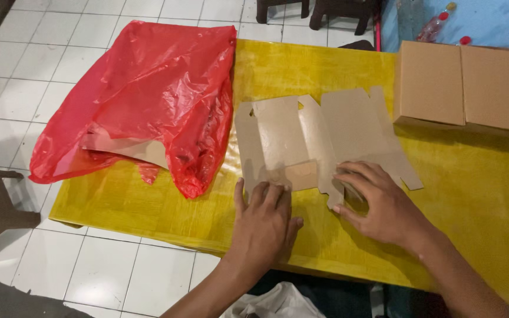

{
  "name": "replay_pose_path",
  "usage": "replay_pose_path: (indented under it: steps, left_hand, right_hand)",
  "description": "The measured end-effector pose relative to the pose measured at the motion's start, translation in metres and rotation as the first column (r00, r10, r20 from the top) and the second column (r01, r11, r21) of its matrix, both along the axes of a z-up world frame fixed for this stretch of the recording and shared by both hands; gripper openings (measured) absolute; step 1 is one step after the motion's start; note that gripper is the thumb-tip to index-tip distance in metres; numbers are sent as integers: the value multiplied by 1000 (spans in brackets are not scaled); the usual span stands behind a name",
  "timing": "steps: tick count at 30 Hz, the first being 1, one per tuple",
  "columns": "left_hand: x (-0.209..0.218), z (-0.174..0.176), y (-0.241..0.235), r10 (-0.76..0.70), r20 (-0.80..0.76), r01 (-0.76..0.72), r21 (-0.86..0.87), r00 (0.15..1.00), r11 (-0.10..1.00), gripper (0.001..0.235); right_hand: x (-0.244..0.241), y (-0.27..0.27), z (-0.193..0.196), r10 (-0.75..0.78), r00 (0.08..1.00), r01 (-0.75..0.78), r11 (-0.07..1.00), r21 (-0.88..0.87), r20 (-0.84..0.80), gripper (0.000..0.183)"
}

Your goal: The person folds and assembles cardboard food boxes by hand on a table, including tucking in flaps and stacking the completed boxes.

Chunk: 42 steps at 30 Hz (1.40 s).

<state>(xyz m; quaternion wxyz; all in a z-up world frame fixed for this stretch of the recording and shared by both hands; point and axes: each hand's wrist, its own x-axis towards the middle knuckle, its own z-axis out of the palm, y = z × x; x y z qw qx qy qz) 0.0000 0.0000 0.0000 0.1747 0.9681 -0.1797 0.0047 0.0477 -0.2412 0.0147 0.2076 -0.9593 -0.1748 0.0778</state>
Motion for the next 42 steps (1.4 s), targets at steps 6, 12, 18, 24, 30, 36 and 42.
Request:
replay_pose_path:
  steps: [6, 12, 18, 24, 30, 36, 42]
  left_hand:
    - [21, 16, -12, 31, 272, -12, -70, 962, 997, 59]
    - [47, 18, -21, -105, 196, 117, -51, 975, 992, 30]
    - [31, 13, -22, -196, 154, 226, -211, 968, 951, 25]
    - [20, 11, -30, -141, 223, 181, -170, 965, 969, 49]
    - [21, 7, -36, -128, 173, 141, -66, 977, 988, 61]
    - [19, 6, -38, -131, 107, 136, -40, 986, 990, 65]
    - [16, 7, -39, -104, 93, 106, -16, 990, 994, 68]
  right_hand:
    - [-1, 1, -1, -16, 997, 7, 994, -111, -76, 68]
    - [-5, 2, -12, 38, 956, -77, 989, 126, 289, 33]
    - [5, 9, -16, -84, 949, 46, 990, 131, 304, 28]
    - [21, 17, -24, -105, 943, 86, 994, 72, 316, 35]
    - [32, 18, -27, -169, 965, 163, 986, 48, 203, 39]
    - [32, 6, -41, -125, 971, 139, 989, -58, 202, 67]
    - [41, -6, -61, -123, 987, 137, 981, -136, 104, 91]
